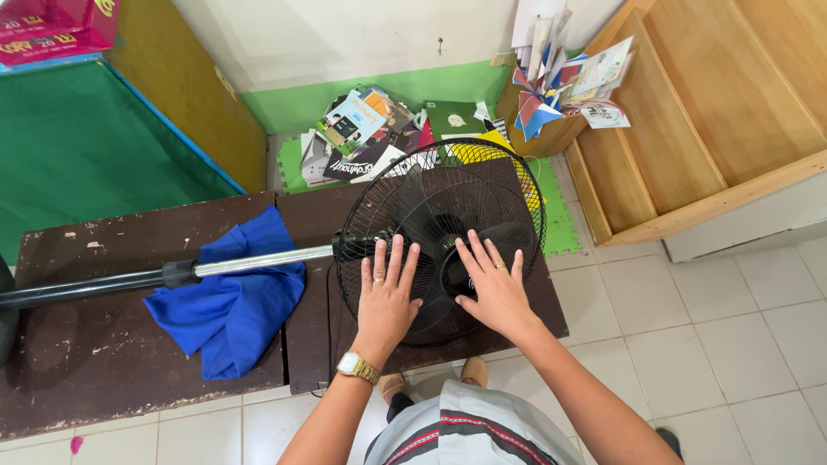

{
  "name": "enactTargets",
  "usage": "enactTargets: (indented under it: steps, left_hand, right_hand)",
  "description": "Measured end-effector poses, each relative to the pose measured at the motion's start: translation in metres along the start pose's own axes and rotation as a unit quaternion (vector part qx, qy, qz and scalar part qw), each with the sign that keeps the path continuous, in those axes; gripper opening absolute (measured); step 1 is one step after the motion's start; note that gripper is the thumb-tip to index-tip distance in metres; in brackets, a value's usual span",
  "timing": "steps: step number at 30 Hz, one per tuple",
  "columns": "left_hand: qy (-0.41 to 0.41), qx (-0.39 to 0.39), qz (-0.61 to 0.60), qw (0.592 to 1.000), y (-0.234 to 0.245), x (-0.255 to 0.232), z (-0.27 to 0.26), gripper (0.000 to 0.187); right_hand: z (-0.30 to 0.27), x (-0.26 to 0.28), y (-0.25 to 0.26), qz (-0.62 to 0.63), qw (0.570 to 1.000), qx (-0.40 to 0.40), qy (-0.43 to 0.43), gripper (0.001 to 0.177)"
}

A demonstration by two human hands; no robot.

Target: The person removes the front grille of a standing electric fan, then unscrews the central nut to detach the fan blades from the motor shaft. The removed grille and blades are placed on the table next to the fan.

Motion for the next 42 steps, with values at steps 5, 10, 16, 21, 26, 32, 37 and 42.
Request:
enactTargets:
  steps: [5,10,16,21,26,32,37,42]
  left_hand:
    - [0.001,-0.002,-0.004,1.0,0.0,0.0,-0.001,0.108]
    - [0.0,-0.008,-0.008,1.0,-0.001,0.001,0.0,0.107]
    - [-0.004,-0.013,-0.02,1.0,0.0,0.003,0.0,0.107]
    - [-0.018,-0.013,-0.043,0.999,0.006,0.005,-0.001,0.1]
    - [-0.033,-0.107,-0.172,0.979,0.023,0.018,-0.004,0.067]
    - [-0.052,-0.137,-0.133,0.98,0.037,0.018,0.009,0.063]
    - [-0.113,-0.084,-0.092,0.986,0.036,-0.008,0.028,0.069]
    - [-0.111,-0.079,-0.109,0.985,0.025,-0.033,0.066,0.07]
  right_hand:
    - [0.0,0.0,-0.001,0.002,1.0,0.001,-0.004,0.109]
    - [0.001,0.002,-0.002,-0.002,1.0,0.001,-0.009,0.11]
    - [0.0,0.003,-0.003,0.002,1.0,-0.004,-0.012,0.109]
    - [0.001,-0.001,-0.009,0.04,0.999,-0.022,-0.007,0.104]
    - [-0.004,-0.027,-0.02,0.267,0.946,-0.184,-0.011,0.071]
    - [-0.012,-0.077,-0.04,0.323,0.901,-0.27,-0.104,0.054]
    - [-0.021,-0.099,-0.051,0.357,0.878,-0.272,-0.168,0.049]
    - [-0.007,-0.127,-0.043,0.355,0.89,-0.25,-0.14,0.038]
Point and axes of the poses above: each hand's wrist, its own z-axis towards the middle knuckle, its own y-axis out of the back of the hand, x = y × z, the point moved 3 cm from there along z, towards the middle knuckle, and after that the axes turned 4 degrees about z, right-handed, at the moved point
